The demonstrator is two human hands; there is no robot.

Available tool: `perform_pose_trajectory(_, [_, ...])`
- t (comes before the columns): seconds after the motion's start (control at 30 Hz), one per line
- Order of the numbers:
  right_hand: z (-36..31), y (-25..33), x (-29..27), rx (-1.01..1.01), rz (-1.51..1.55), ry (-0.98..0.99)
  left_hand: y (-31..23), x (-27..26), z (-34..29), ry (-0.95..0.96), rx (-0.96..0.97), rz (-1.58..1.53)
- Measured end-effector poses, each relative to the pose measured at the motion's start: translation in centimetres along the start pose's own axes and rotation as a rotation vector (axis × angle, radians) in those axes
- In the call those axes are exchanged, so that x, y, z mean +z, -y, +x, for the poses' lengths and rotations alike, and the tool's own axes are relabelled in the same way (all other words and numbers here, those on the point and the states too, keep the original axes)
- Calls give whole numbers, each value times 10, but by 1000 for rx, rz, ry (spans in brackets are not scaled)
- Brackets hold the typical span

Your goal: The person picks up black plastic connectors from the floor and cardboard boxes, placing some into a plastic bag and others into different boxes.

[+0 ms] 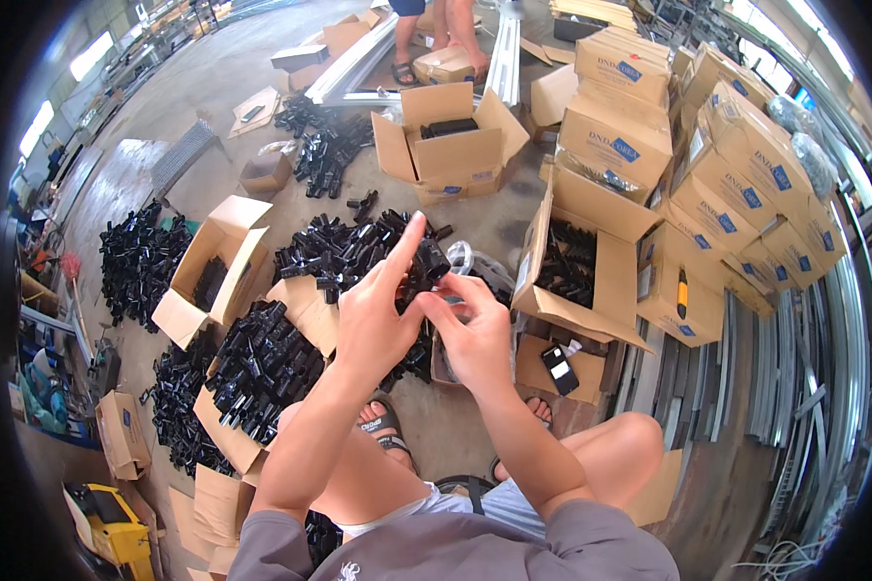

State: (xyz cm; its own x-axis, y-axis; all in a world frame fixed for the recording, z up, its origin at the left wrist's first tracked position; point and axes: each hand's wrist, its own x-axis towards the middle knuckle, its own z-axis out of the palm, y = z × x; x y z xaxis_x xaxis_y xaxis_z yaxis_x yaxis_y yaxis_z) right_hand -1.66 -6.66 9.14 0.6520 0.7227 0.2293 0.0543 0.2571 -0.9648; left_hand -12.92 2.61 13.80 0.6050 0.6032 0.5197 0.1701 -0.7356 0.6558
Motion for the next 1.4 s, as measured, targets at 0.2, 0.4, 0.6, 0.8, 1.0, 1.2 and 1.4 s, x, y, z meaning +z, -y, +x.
perform_pose_trajectory(0.2, [14,-58,-20,521,349,13,15,21,-10,203,-261,39])
perform_pose_trajectory(0.4, [23,-67,-31,514,441,109,45,37,-7,317,-963,-912])
perform_pose_trajectory(0.6, [27,-89,-23,70,-251,10,55,56,-12,172,-958,-1063])
perform_pose_trajectory(0.8, [33,-222,-86,525,-775,142,51,31,1,47,-952,-1285])
perform_pose_trajectory(1.0, [-37,-348,-98,665,-1235,381,47,24,1,-89,-972,-1401])
perform_pose_trajectory(1.2, [-56,-361,-87,667,-1184,240,46,19,3,-107,-943,-1411])
perform_pose_trajectory(1.4, [-62,-369,-108,634,-1075,324,39,22,8,-105,-943,-1448])
